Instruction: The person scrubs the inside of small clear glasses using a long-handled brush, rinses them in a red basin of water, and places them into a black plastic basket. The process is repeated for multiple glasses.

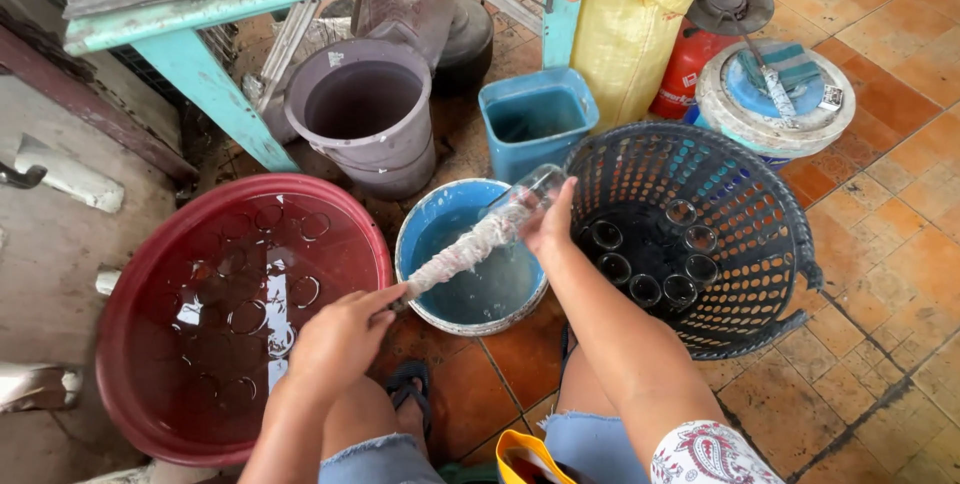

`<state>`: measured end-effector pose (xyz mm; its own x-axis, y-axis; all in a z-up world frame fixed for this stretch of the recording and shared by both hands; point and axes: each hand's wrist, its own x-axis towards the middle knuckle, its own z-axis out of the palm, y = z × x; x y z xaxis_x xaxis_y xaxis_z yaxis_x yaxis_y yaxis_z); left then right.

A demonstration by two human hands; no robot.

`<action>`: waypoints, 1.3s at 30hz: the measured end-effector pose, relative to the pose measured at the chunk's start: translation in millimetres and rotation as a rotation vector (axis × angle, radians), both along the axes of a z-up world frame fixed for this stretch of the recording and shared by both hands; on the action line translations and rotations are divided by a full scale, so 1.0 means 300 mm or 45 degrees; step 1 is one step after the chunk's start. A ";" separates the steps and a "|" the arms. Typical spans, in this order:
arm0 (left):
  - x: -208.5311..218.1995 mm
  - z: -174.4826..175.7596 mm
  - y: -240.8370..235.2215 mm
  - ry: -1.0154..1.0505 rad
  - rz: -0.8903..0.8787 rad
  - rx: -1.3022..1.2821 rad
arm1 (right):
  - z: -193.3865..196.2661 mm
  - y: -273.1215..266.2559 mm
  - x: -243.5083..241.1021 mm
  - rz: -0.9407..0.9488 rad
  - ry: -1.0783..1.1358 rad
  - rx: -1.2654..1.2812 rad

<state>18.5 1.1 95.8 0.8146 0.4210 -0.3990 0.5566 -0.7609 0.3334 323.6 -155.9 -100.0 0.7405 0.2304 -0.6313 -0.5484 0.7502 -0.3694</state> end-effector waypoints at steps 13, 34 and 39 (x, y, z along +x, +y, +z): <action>0.130 -0.295 -0.196 -0.411 0.689 -1.726 | 0.149 -0.005 -0.111 0.547 -0.476 1.072; 0.077 -0.296 -0.191 -0.074 0.546 -1.767 | 0.193 -0.007 -0.081 0.199 -0.568 0.378; 0.060 -0.341 -0.212 -0.190 0.682 -2.108 | 0.203 -0.022 -0.096 0.489 -0.731 0.959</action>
